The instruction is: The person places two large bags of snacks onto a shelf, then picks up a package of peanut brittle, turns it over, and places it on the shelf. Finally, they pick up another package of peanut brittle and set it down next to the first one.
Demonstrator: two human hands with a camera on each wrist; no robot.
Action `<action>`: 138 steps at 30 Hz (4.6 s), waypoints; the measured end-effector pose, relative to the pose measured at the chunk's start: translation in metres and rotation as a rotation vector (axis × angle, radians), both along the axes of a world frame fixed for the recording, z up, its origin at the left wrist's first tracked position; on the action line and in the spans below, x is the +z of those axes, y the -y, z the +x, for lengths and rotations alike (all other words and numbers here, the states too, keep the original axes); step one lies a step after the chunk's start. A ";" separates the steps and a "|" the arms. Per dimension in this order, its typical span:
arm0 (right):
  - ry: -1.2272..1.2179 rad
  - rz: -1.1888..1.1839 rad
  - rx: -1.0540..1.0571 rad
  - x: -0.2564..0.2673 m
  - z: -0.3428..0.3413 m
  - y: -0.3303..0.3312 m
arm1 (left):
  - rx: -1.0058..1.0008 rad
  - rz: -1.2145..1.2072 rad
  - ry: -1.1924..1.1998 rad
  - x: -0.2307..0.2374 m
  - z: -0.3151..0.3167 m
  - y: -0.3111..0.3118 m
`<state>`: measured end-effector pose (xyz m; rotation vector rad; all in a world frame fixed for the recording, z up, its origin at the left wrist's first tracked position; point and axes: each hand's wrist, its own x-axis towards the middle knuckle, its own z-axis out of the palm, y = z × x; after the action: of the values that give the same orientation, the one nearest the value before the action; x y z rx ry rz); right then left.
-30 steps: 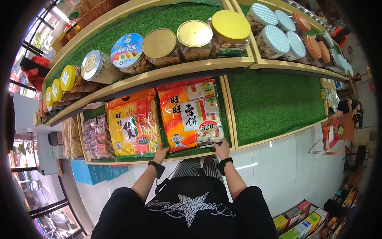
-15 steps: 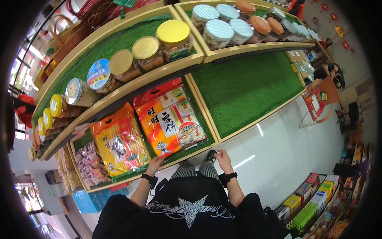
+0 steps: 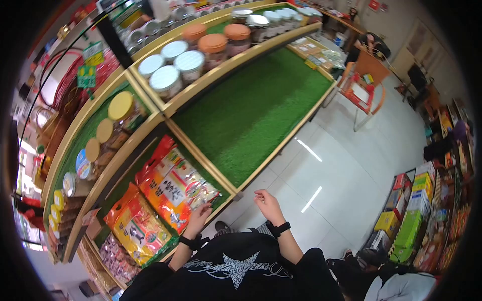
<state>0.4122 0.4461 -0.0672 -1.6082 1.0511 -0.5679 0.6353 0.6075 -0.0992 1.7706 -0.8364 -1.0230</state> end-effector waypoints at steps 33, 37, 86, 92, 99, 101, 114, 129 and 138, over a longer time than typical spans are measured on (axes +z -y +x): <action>0.085 0.091 -1.002 -0.004 -0.296 0.099 | -0.797 -0.133 -0.026 0.037 -0.236 0.354; 0.093 0.015 -1.052 0.010 -0.305 0.158 | -0.823 -0.227 0.020 0.052 -0.234 0.420; 0.275 0.168 -0.785 0.027 -0.424 0.587 | -0.611 -0.120 0.040 0.057 -0.366 0.778; 0.235 0.169 -0.705 0.021 -0.422 0.641 | -0.545 -0.106 0.000 0.053 -0.364 0.833; 0.194 0.064 -0.699 0.040 -0.417 0.736 | -0.576 -0.226 0.008 0.053 -0.359 0.926; 0.248 0.073 -0.677 0.043 -0.410 0.760 | -0.560 -0.227 0.009 0.057 -0.354 0.953; 0.220 0.159 -0.522 0.018 -0.359 0.865 | -0.502 -0.157 0.026 0.047 -0.316 1.019; 0.121 0.155 0.133 0.008 -0.285 1.101 | 0.066 -0.028 0.071 0.048 -0.301 1.072; 0.058 0.508 0.435 -0.029 -0.264 1.181 | 0.198 0.078 -0.059 0.010 -0.337 1.126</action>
<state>0.1484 -0.7351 -0.0959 -1.2973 0.6957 -0.0422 0.2987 -0.5182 -0.0893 1.8393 -0.5788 -0.9825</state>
